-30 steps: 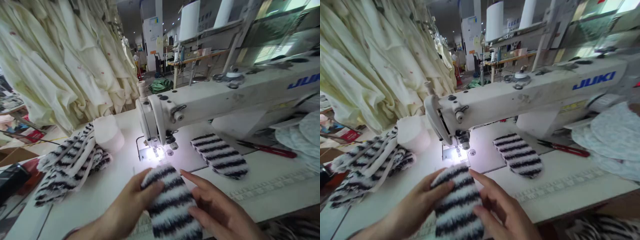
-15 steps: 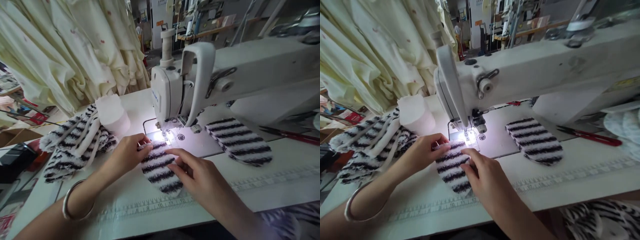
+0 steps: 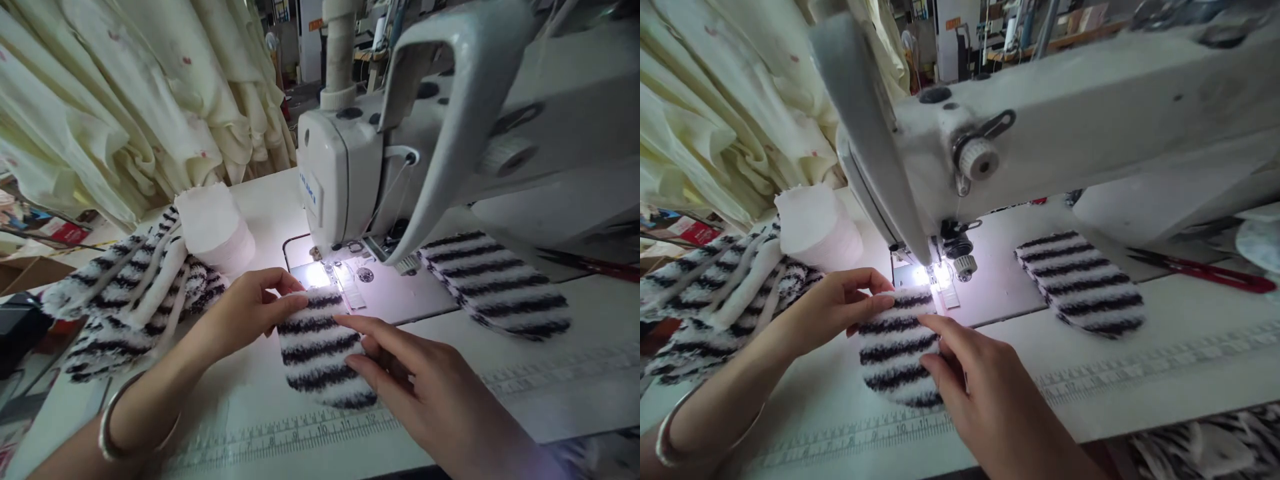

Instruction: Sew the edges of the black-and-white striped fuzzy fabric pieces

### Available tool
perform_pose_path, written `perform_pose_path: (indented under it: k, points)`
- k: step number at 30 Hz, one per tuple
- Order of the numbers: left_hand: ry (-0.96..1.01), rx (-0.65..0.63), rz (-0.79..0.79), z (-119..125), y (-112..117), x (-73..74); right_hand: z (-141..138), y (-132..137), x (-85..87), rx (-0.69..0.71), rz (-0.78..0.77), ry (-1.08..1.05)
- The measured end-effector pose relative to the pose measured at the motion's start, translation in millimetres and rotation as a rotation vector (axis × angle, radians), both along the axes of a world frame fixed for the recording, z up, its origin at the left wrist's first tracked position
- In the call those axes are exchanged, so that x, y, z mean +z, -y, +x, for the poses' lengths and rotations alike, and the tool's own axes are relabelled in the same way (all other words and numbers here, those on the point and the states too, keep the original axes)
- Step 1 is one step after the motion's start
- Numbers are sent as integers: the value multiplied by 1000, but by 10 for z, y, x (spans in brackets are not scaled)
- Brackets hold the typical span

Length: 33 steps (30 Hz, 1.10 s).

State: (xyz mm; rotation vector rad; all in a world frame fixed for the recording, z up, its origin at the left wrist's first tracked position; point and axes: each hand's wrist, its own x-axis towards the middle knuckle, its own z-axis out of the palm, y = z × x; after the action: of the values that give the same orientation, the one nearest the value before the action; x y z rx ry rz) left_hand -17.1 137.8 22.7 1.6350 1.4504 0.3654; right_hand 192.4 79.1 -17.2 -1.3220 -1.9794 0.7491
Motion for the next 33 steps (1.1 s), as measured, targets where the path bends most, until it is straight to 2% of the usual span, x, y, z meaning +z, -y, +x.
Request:
perform_pose_path:
  k: [2,6,11,18,23,26,33]
  points:
    - [-15,0,-4,1,-20,-22,0,-12,-12,-5,26,54]
    - [-172,-19,144,15,-51,-135,-13,-54,-104,3,136,163]
    - [-235,-39,220,34,-21,-142,-19,-21,-151,-7,245,163]
    - [-310,-42,234,30,-18,-224,-62,25,-261,-37,388,303]
    - [-310,-41,193,-10,-46,-201,-89,55,-296,-14,477,326]
    - [-302,-35,162,-8,-64,-196,-94,40,-309,-8,479,310]
    - [-315,-46,203,6,-83,-222,-75,5,-341,-49,462,316]
